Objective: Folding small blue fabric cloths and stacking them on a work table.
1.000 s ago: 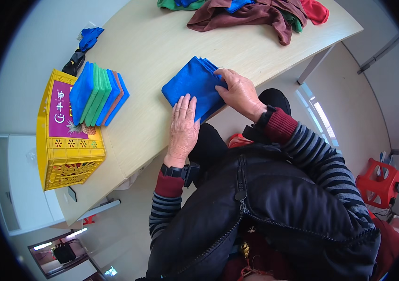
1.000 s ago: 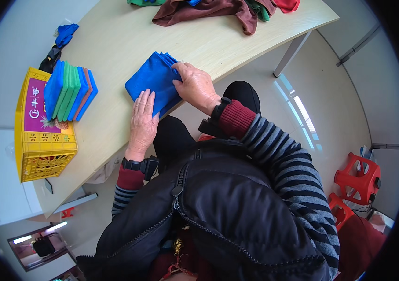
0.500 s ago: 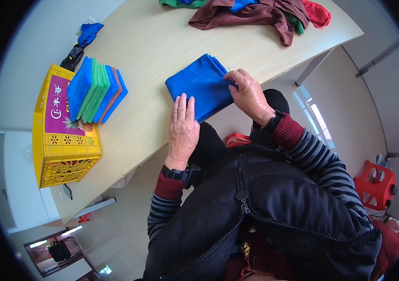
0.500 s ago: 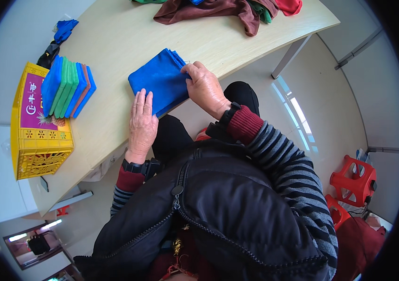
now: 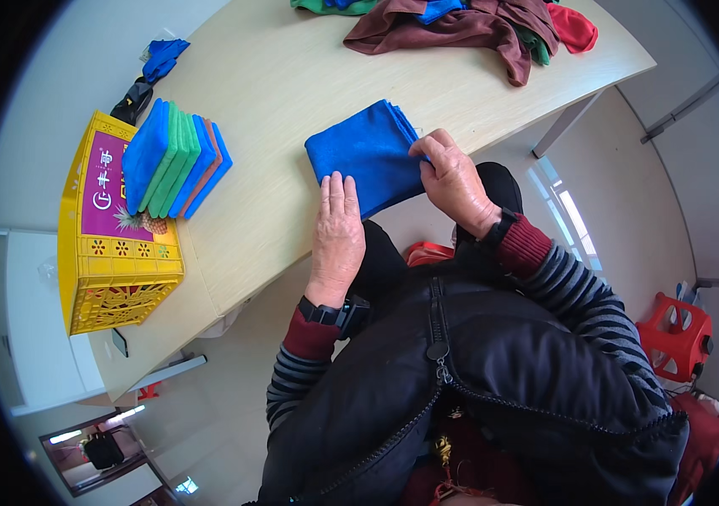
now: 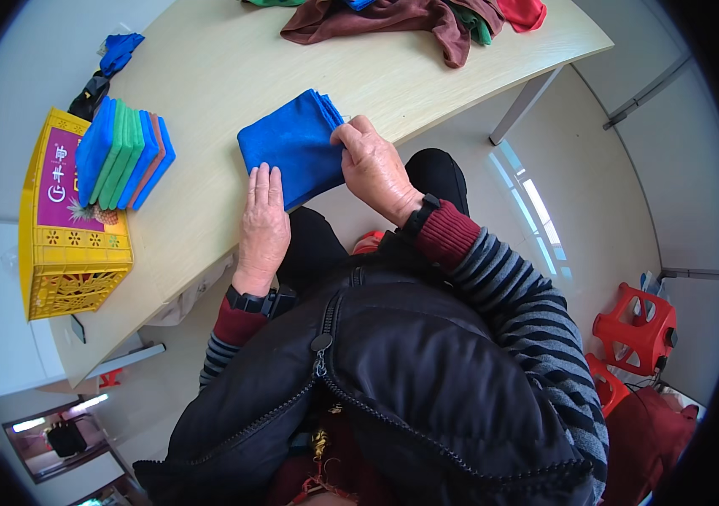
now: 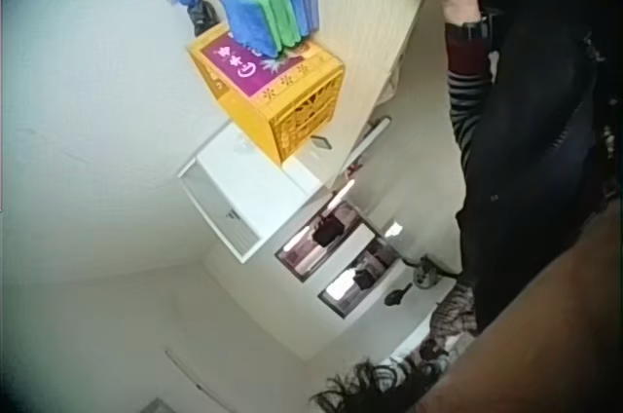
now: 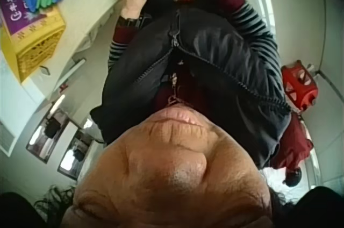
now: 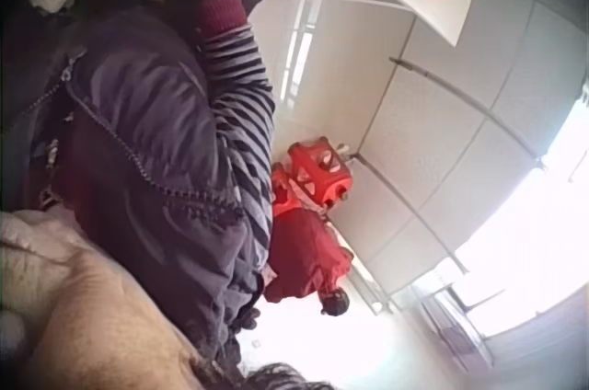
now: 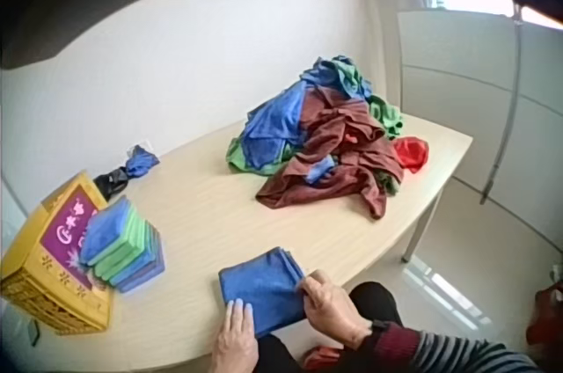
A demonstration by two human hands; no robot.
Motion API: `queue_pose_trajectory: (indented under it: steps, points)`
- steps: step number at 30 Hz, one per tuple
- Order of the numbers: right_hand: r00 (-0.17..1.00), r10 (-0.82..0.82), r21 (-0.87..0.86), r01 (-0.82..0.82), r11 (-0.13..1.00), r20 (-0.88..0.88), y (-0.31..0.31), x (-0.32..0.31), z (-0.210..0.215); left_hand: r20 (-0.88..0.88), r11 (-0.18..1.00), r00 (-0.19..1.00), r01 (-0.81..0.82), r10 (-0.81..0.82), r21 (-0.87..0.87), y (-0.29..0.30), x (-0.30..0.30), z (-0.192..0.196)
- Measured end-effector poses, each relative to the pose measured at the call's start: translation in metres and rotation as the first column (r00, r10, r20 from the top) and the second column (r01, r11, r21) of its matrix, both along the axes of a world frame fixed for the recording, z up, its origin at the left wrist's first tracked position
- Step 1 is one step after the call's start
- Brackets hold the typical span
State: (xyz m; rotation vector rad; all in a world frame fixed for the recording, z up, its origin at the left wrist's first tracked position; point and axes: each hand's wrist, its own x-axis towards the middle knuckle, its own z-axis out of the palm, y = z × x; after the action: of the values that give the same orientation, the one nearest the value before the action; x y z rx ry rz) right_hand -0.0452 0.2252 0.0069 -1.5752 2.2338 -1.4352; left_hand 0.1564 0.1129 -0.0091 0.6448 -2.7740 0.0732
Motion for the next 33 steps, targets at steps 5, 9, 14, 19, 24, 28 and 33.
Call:
queue_pose_trajectory:
  steps: [5, 9, 14, 19, 24, 28, 33]
  points:
    - [0.981, 0.009, 0.079, 0.006, 0.997, -0.191, 0.004, -0.001, 0.006, 0.012, 1.0, 1.0, 0.02, -0.02, 0.004, 0.001, 0.003, 0.003]
    - [0.919, 0.134, 0.037, -0.13, 0.991, -0.371, -0.013, 0.009, 0.026, 0.036, 1.0, 0.999, 0.0, 0.0, -0.012, -0.001, 0.001, -0.002]
    - [0.885, 0.2, 0.185, -0.133, 0.974, -0.42, -0.069, 0.046, 0.008, 0.087, 0.994, 0.996, -0.03, 0.022, 0.101, -0.001, -0.002, -0.005]
    - [0.885, 0.223, 0.363, -0.067, 0.929, -0.408, -0.082, 0.034, -0.013, 0.103, 1.0, 0.995, 0.01, -0.008, -0.02, 0.001, -0.001, -0.005]
    - [0.885, 0.115, 0.395, 0.082, 0.915, -0.451, -0.063, 0.003, -0.021, 0.176, 0.993, 0.984, 0.024, -0.002, -0.118, 0.001, 0.002, 0.004]
    - [0.908, 0.086, 0.444, 0.116, 0.889, -0.41, -0.057, -0.001, -0.021, 0.137, 0.999, 0.989, 0.051, -0.048, -0.017, 0.002, 0.009, 0.009]
    - [0.897, 0.195, 0.425, -0.009, 0.905, -0.397, -0.082, -0.011, -0.026, 0.1, 1.0, 0.995, 0.026, -0.027, 0.013, 0.003, 0.017, 0.006]
